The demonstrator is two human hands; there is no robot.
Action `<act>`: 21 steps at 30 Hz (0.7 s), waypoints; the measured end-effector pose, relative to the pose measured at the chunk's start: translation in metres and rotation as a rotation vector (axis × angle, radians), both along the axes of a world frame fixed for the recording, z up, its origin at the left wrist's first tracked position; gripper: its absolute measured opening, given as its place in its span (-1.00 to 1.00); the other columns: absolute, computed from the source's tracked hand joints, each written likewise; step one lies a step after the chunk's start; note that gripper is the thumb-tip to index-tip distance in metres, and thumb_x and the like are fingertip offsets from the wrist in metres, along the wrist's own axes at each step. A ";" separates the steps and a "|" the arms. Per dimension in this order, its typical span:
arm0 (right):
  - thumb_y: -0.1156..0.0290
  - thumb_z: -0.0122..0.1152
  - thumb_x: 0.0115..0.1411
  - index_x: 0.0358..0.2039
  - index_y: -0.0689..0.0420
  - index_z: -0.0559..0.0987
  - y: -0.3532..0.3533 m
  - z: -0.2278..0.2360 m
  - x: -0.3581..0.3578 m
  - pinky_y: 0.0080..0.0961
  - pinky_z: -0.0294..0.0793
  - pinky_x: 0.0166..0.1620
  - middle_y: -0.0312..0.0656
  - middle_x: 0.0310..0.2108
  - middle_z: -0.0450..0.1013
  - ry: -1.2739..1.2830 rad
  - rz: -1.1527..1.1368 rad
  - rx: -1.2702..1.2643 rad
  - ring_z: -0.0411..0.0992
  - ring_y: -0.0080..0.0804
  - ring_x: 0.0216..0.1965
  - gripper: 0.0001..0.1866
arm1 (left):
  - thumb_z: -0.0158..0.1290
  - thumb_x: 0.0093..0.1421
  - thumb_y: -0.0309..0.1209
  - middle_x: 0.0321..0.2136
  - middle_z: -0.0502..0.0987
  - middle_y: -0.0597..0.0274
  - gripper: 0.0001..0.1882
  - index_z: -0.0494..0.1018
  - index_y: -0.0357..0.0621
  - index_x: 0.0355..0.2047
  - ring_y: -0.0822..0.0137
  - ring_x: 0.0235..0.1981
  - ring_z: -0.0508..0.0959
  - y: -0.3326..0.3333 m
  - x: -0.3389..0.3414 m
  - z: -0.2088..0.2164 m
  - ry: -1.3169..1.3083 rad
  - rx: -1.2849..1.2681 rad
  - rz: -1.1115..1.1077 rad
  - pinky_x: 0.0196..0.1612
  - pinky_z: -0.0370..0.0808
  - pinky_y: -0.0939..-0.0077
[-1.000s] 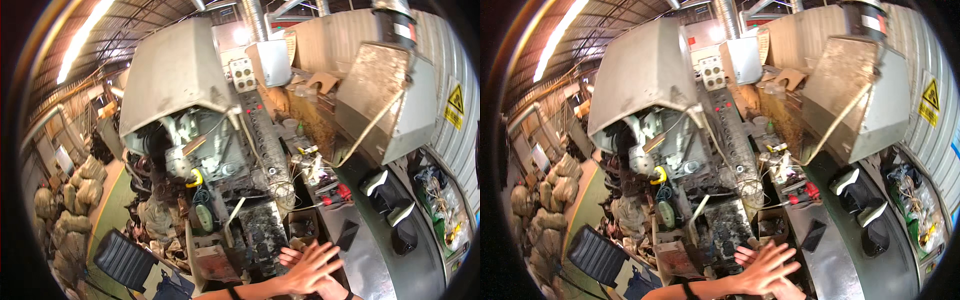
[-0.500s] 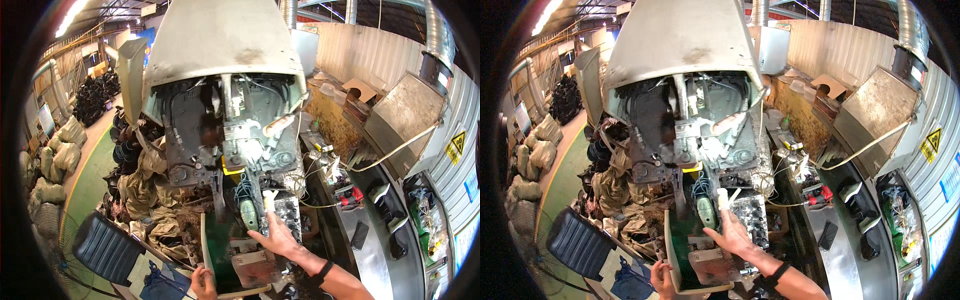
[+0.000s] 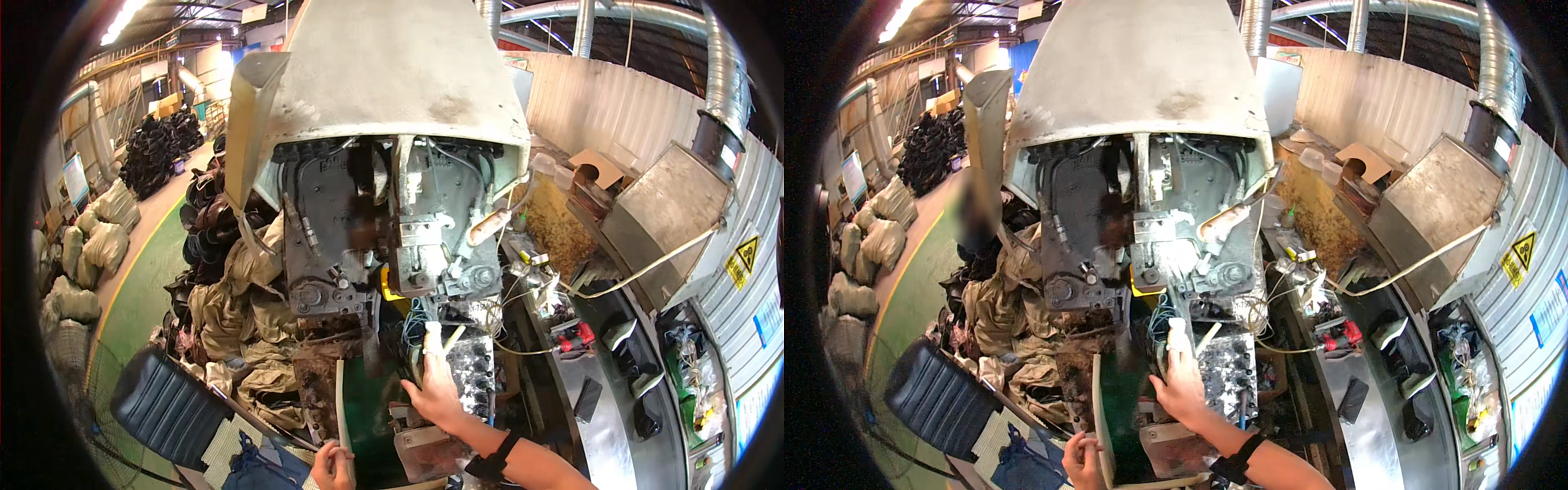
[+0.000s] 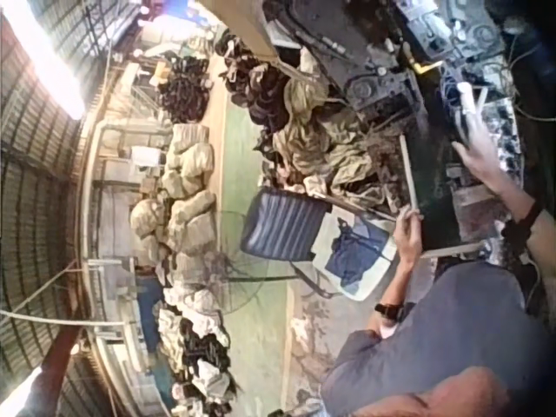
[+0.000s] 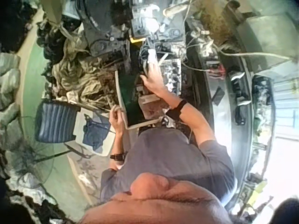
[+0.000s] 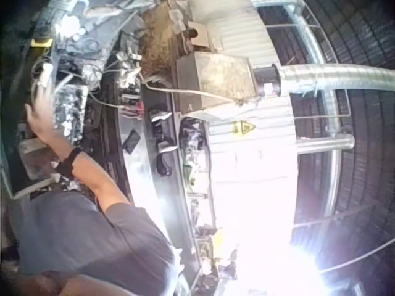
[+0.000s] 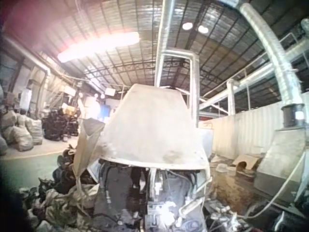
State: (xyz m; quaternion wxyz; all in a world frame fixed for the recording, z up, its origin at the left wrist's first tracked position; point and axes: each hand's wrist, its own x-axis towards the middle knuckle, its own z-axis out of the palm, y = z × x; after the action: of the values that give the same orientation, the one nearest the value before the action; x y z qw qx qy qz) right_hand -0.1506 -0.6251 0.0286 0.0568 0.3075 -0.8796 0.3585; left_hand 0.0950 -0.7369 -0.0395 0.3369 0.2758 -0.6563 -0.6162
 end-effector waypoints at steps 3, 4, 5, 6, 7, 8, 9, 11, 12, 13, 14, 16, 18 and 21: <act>0.31 0.37 0.09 0.19 0.41 0.24 -0.001 -0.009 -0.003 -0.05 0.26 0.18 0.30 0.11 0.26 0.089 -0.006 -0.111 0.24 0.28 0.12 -0.24 | 0.07 0.36 -0.43 -0.19 0.59 0.19 -0.69 0.45 -0.30 0.07 0.39 -0.17 0.57 -0.004 -0.025 0.020 -0.009 0.114 -0.054 -0.07 0.49 0.55; 0.33 0.36 0.10 0.22 0.40 0.22 -0.003 -0.007 0.000 -0.05 0.22 0.24 0.33 0.16 0.22 -0.007 -0.010 -0.102 0.21 0.28 0.18 -0.23 | 0.01 0.36 -0.50 -0.24 0.58 0.12 -0.71 0.40 -0.32 0.06 0.34 -0.22 0.59 -0.006 -0.039 0.022 0.018 0.080 -0.058 -0.12 0.53 0.46; 0.33 0.36 0.10 0.22 0.40 0.22 -0.003 -0.008 0.001 -0.05 0.22 0.24 0.33 0.16 0.22 -0.008 -0.019 -0.107 0.21 0.28 0.18 -0.23 | -0.04 0.35 -0.57 -0.28 0.57 0.05 -0.72 0.36 -0.34 0.05 0.29 -0.26 0.61 -0.007 -0.052 0.025 0.044 0.046 -0.065 -0.17 0.57 0.37; 0.34 0.35 0.11 0.23 0.40 0.21 -0.004 -0.009 0.001 -0.06 0.21 0.25 0.33 0.18 0.21 0.009 -0.009 -0.123 0.19 0.28 0.20 -0.23 | -0.06 0.37 -0.57 -0.27 0.57 0.07 -0.73 0.36 -0.36 0.05 0.33 -0.31 0.61 -0.007 -0.063 0.031 0.087 0.023 -0.072 -0.19 0.58 0.43; 0.35 0.34 0.11 0.24 0.39 0.20 -0.002 -0.011 -0.001 -0.07 0.20 0.27 0.33 0.20 0.20 0.029 -0.012 -0.134 0.17 0.28 0.23 -0.22 | -0.06 0.37 -0.57 -0.27 0.57 0.07 -0.73 0.36 -0.36 0.05 0.33 -0.31 0.61 -0.006 -0.078 0.039 0.088 0.022 -0.095 -0.19 0.58 0.43; 0.46 0.33 0.07 0.21 0.31 0.24 -0.002 -0.013 0.000 0.02 0.24 0.15 0.30 0.12 0.24 0.175 -0.040 -0.206 0.24 0.31 0.10 -0.29 | 0.00 0.34 -0.55 -0.24 0.58 0.04 -0.71 0.38 -0.33 0.05 0.25 -0.23 0.61 -0.005 -0.089 0.048 0.117 0.089 -0.139 -0.11 0.57 0.34; 0.46 0.33 0.07 0.21 0.31 0.24 0.005 -0.013 -0.001 0.02 0.24 0.15 0.30 0.12 0.24 0.178 -0.060 -0.206 0.24 0.31 0.10 -0.29 | 0.05 0.30 -0.53 -0.21 0.58 0.00 -0.69 0.39 -0.31 0.05 0.17 -0.14 0.62 -0.002 -0.100 0.055 0.147 0.156 -0.186 -0.02 0.57 0.25; 0.47 0.32 0.07 0.16 0.32 0.29 0.009 0.005 -0.008 -0.02 0.27 0.16 0.28 0.05 0.31 0.131 -0.046 -0.281 0.28 0.28 0.06 -0.35 | -0.04 0.36 -0.56 -0.24 0.56 0.07 -0.67 0.32 -0.35 0.11 0.30 -0.28 0.61 0.000 -0.117 0.059 0.195 0.119 -0.229 -0.12 0.59 0.35; 0.47 0.31 0.11 0.16 0.32 0.32 0.020 0.019 -0.005 -0.12 0.33 0.15 0.27 0.03 0.36 -0.032 -0.024 -0.321 0.31 0.30 0.05 -0.39 | -0.04 0.35 -0.58 -0.19 0.54 0.07 -0.66 0.32 -0.34 0.12 0.30 -0.22 0.59 0.004 -0.123 0.065 0.228 0.228 -0.182 -0.07 0.57 0.36; 0.46 0.30 0.18 0.21 0.31 0.31 0.027 0.044 0.007 -0.19 0.38 0.14 0.19 0.10 0.38 -0.310 -0.059 -0.400 0.35 0.22 0.10 -0.39 | -0.03 0.34 -0.59 -0.13 0.52 0.08 -0.65 0.31 -0.34 0.13 0.31 -0.17 0.58 0.006 -0.128 0.070 0.261 0.336 -0.122 -0.03 0.55 0.36; 0.47 0.29 0.20 0.24 0.28 0.30 0.045 0.050 0.010 -0.21 0.39 0.16 0.12 0.14 0.39 -0.536 -0.023 -0.580 0.36 0.13 0.14 -0.37 | -0.05 0.39 -0.33 -0.03 0.48 0.11 -0.59 0.30 -0.26 0.17 0.26 -0.03 0.53 0.012 -0.135 0.075 0.241 0.396 -0.065 0.09 0.46 0.26; 0.46 0.29 0.20 0.23 0.24 0.35 0.088 0.059 0.029 -0.25 0.45 0.13 -0.03 0.07 0.47 -1.083 -0.097 -1.013 0.45 -0.08 0.07 -0.41 | -0.11 0.40 -0.17 -0.01 0.47 0.12 -0.51 0.30 -0.24 0.20 0.23 0.01 0.50 -0.011 -0.135 0.048 0.527 0.816 -0.449 0.12 0.42 0.20; 0.45 0.23 0.23 0.18 0.22 0.42 0.143 0.074 0.058 -0.27 0.53 0.05 -0.10 -0.07 0.55 -1.620 -0.213 -1.329 0.54 -0.23 -0.07 -0.51 | -0.28 0.36 0.18 0.05 0.47 0.11 -0.27 0.29 -0.17 0.24 0.12 0.09 0.45 0.034 -0.145 0.115 0.472 0.994 -0.488 0.18 0.31 0.07; 0.08 0.05 0.33 0.21 0.26 0.39 0.189 0.043 0.099 -0.15 0.46 0.17 0.01 0.07 0.50 -1.658 -0.312 -0.973 0.50 -0.19 0.07 -0.41 | -0.22 0.36 0.11 0.04 0.50 0.05 -0.35 0.32 -0.16 0.20 0.05 0.05 0.49 0.070 -0.148 0.116 0.579 0.801 -0.728 0.13 0.39 0.12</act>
State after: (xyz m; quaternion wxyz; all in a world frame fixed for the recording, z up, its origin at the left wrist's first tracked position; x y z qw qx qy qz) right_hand -0.0520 -0.4357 0.0719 -0.4126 -0.2195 -0.4272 0.7740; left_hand -0.0533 -0.6671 0.0760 0.1396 -0.0394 -0.3076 -0.9404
